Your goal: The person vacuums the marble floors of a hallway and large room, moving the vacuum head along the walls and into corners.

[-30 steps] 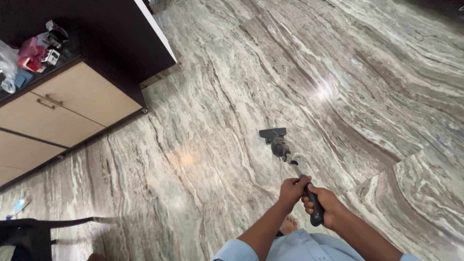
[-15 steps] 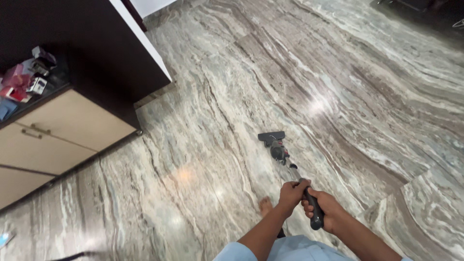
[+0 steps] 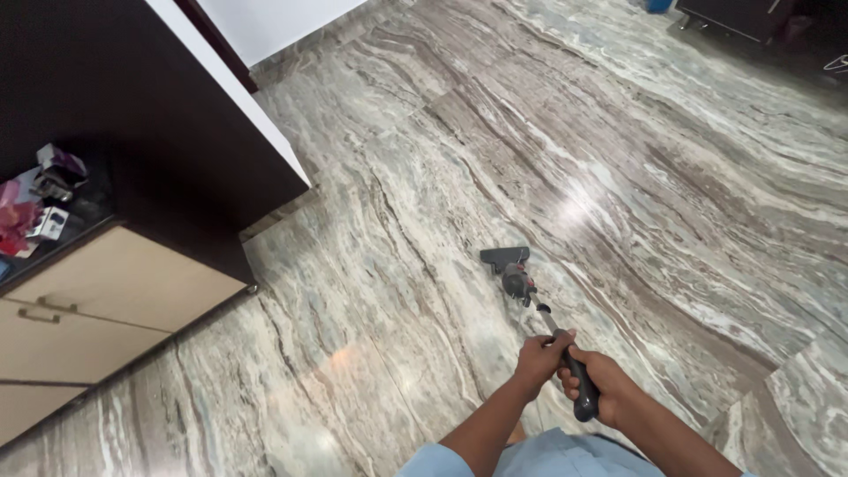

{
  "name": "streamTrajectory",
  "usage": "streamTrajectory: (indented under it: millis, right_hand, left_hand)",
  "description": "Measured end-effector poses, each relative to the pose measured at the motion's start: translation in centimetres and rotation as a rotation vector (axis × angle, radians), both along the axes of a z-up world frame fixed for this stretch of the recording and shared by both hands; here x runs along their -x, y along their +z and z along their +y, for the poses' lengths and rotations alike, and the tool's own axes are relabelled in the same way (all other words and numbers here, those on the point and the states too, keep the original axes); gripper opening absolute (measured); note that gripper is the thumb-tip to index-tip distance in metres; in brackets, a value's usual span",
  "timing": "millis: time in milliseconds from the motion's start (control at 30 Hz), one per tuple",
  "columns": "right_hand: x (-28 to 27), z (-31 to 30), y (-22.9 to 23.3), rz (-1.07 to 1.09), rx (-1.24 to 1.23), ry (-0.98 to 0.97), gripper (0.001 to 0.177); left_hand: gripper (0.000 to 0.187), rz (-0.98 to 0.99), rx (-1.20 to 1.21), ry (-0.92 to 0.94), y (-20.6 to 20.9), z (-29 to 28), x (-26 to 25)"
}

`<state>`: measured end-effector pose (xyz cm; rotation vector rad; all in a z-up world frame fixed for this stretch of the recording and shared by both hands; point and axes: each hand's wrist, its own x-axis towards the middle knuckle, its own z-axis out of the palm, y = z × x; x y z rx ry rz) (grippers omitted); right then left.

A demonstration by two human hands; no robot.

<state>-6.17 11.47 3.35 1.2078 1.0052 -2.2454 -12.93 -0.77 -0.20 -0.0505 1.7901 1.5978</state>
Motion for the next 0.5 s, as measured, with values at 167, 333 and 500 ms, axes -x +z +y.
streamTrajectory:
  millis: [167, 333, 500]
  right_hand:
    - [2.3, 0.1, -0.5, -0.023, -0.01, -0.015, 0.035]
    - [4.8, 0.3, 0.3, -0.031, -0.018, -0.027, 0.036]
    - [8.0, 1.0, 0.7, -0.041, -0.014, -0.059, 0.035]
  left_hand:
    - [0.047, -0.092, -0.002, -0.011, -0.7, 0.5, 2.3]
    - [0.047, -0.05, -0.02, -0.006, -0.9, 1.1, 5.1]
    - [0.046, -0.047, 0.01, 0.005, -0.5, 1.8, 8.1]
